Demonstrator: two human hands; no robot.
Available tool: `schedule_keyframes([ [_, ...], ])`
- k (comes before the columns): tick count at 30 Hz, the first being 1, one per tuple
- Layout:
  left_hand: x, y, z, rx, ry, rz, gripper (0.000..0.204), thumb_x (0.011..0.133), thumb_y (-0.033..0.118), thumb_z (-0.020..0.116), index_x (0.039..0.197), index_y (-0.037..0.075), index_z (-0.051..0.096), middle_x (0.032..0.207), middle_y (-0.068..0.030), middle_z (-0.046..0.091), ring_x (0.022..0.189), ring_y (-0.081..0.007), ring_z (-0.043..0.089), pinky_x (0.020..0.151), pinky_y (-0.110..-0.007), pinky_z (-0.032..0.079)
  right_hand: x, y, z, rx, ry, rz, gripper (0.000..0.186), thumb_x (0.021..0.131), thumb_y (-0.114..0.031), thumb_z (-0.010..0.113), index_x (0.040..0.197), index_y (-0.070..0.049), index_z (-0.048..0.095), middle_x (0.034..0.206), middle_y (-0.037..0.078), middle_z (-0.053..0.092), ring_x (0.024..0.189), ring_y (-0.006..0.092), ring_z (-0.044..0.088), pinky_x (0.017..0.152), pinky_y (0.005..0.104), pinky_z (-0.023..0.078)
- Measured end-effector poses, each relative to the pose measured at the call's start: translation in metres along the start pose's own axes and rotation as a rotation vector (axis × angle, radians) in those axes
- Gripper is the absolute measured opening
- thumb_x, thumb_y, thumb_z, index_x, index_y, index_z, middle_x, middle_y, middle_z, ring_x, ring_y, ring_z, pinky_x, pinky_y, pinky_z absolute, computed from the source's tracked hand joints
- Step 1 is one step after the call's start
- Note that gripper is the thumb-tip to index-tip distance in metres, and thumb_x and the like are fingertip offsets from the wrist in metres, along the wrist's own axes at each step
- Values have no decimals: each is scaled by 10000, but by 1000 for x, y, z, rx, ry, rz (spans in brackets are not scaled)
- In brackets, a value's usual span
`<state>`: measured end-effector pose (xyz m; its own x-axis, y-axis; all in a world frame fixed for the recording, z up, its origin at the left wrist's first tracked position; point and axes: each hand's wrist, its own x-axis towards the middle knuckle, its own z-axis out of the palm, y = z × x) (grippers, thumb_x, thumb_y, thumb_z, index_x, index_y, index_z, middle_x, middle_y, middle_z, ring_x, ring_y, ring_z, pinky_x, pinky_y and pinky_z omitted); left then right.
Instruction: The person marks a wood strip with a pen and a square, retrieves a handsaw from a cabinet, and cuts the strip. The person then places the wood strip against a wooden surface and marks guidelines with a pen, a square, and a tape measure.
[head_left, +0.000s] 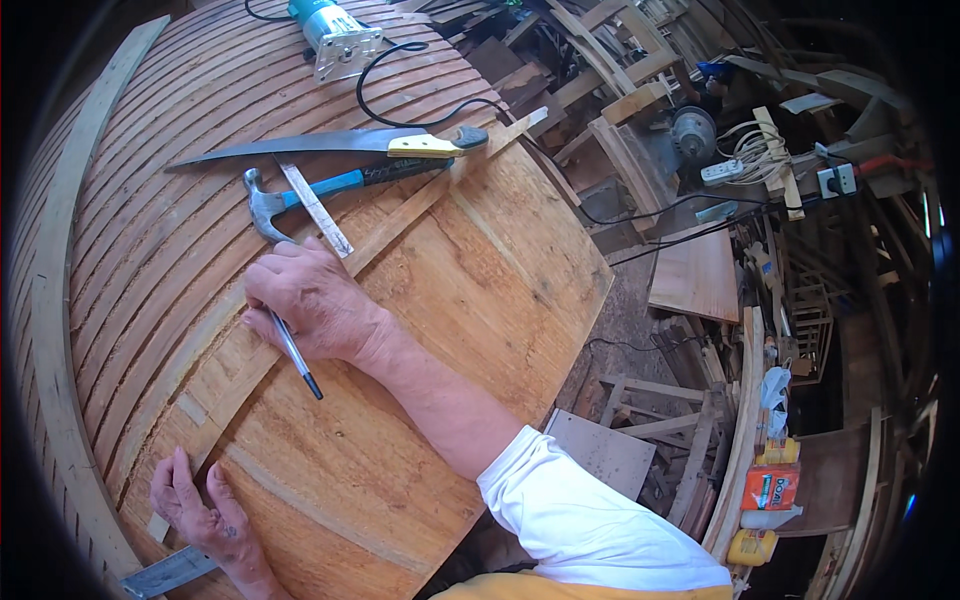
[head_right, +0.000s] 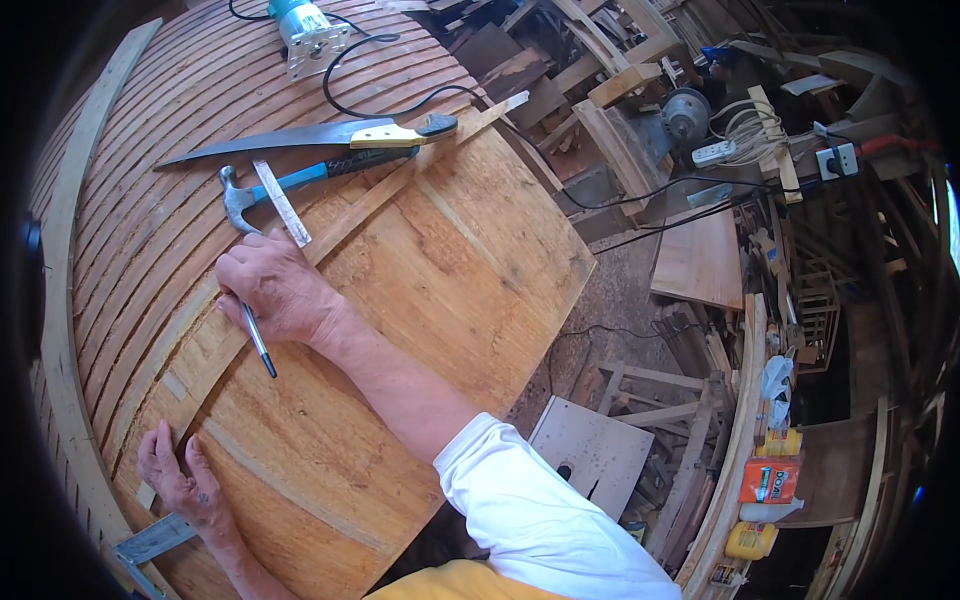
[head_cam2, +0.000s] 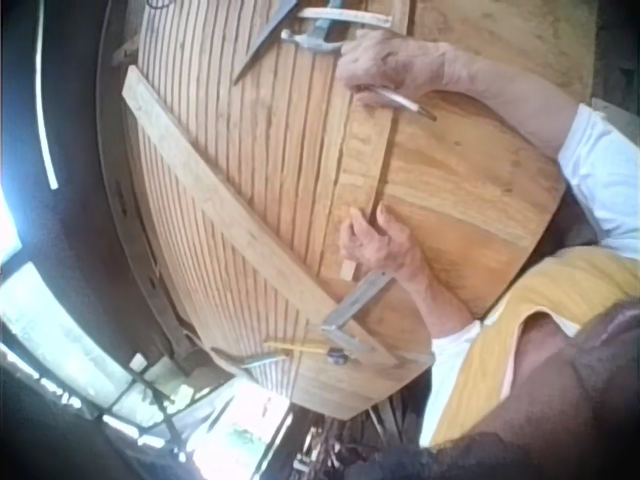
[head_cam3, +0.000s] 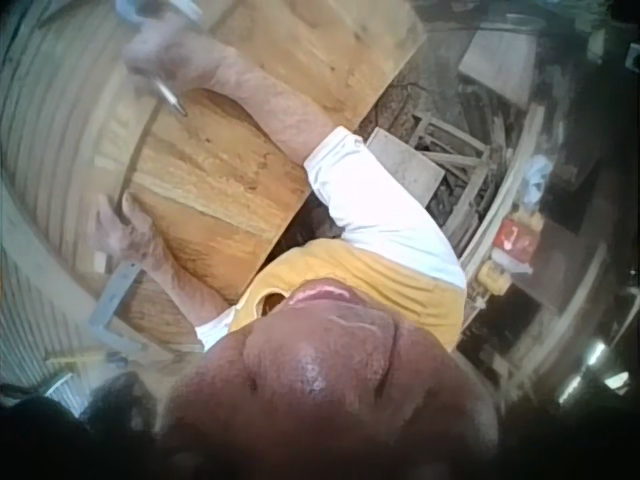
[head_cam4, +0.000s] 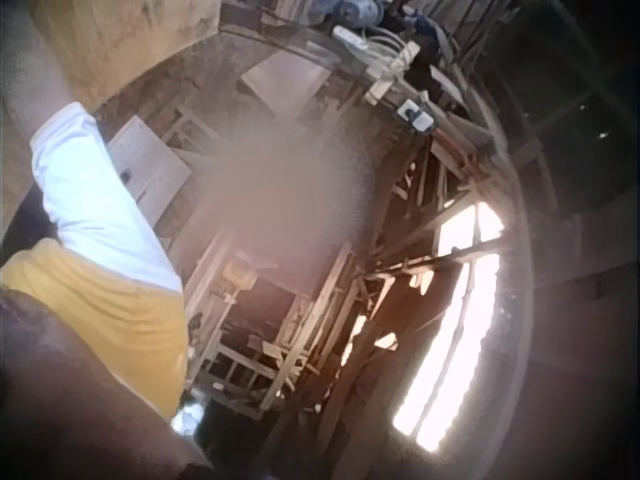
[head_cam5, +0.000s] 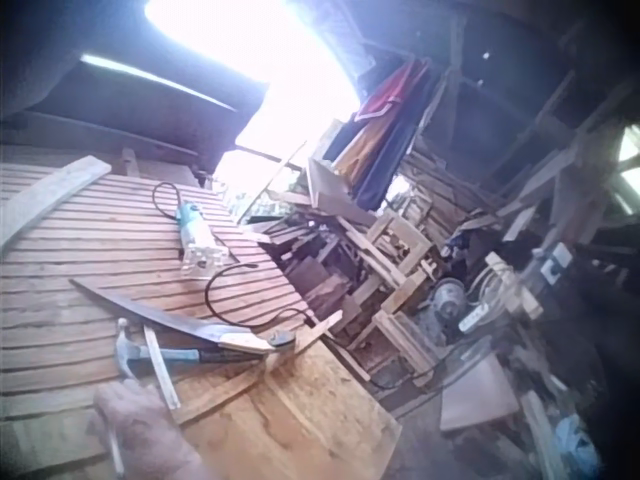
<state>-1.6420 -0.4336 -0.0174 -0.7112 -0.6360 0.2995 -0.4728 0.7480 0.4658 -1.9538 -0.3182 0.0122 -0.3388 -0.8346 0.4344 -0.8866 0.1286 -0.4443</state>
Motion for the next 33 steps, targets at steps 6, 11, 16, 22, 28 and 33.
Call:
schedule_keyframes([
  [6,1,3,-2,-27,7,6,446,987,83,695,1417,-10,623,1339,-185,583,1267,-347,524,1090,-457,427,1,-3,-3,16,-4,12,265,822,-255,797,858,-119,573,823,52,591,865,283,621,782,426,423],
  [11,1,0,-4,-29,-1,32,442,984,77,692,1409,-23,620,1343,-197,583,1267,-357,529,1082,-464,428,1,-4,-2,-4,0,17,256,829,-236,792,861,-114,569,831,53,592,872,285,621,788,421,426],
  [16,2,4,-5,-33,-16,43,441,973,73,698,1396,-26,625,1341,-199,590,1256,-366,538,1082,-471,421,0,-3,0,-6,0,19,254,824,-227,793,860,-115,568,835,52,598,884,285,628,777,428,424],
  [22,2,4,-6,-35,-6,33,439,967,82,700,1387,-27,633,1328,-197,600,1254,-366,539,1083,-473,420,2,-4,-1,11,2,24,251,820,-220,793,858,-116,567,835,51,600,886,284,629,770,433,421],
  [28,2,2,-5,-28,2,47,439,968,97,701,1382,-31,636,1325,-200,604,1240,-363,541,1077,-467,423,1,-3,-1,7,23,12,254,814,-221,796,858,-116,569,841,55,595,895,280,624,775,431,419],
  [33,2,3,-6,-27,-5,46,444,964,97,703,1381,-41,637,1324,-199,605,1241,-360,537,1082,-470,420,0,-2,-1,13,18,15,247,810,-218,795,859,-119,574,845,53,593,891,274,624,782,428,418],
])
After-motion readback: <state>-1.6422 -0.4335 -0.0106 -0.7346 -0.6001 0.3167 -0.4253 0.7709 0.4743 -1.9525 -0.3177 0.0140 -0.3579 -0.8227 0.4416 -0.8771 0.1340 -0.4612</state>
